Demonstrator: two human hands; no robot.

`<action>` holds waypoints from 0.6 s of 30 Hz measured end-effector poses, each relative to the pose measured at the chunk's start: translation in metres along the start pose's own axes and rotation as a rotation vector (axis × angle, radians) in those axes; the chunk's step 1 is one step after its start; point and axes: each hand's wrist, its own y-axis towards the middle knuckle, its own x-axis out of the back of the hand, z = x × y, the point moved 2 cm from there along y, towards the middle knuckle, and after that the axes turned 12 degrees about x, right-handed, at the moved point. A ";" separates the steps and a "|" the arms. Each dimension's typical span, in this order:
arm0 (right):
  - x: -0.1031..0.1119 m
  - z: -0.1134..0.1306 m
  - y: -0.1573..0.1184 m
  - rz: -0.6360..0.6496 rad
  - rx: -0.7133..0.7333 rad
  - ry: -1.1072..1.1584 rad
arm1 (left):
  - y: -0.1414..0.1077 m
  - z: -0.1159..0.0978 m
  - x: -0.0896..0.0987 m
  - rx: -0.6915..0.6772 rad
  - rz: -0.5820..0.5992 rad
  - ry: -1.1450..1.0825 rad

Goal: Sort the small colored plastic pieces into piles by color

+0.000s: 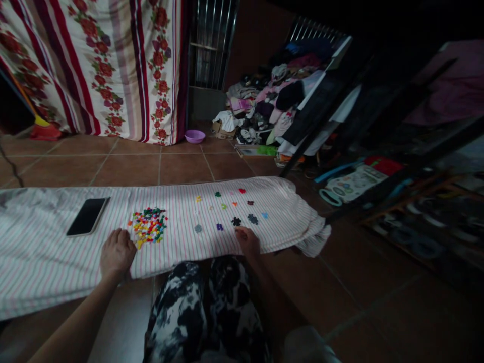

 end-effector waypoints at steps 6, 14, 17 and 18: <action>0.021 -0.031 0.008 -0.074 -0.086 -0.123 | 0.000 -0.002 0.004 -0.028 0.019 0.019; 0.042 -0.058 0.024 -0.191 -0.156 -0.222 | 0.000 -0.002 0.004 -0.033 0.030 0.057; 0.049 -0.066 0.033 -0.191 -0.163 -0.234 | 0.000 -0.002 0.003 -0.043 0.047 0.058; 0.051 -0.069 0.036 -0.184 -0.162 -0.233 | -0.001 -0.002 0.002 -0.042 0.054 0.055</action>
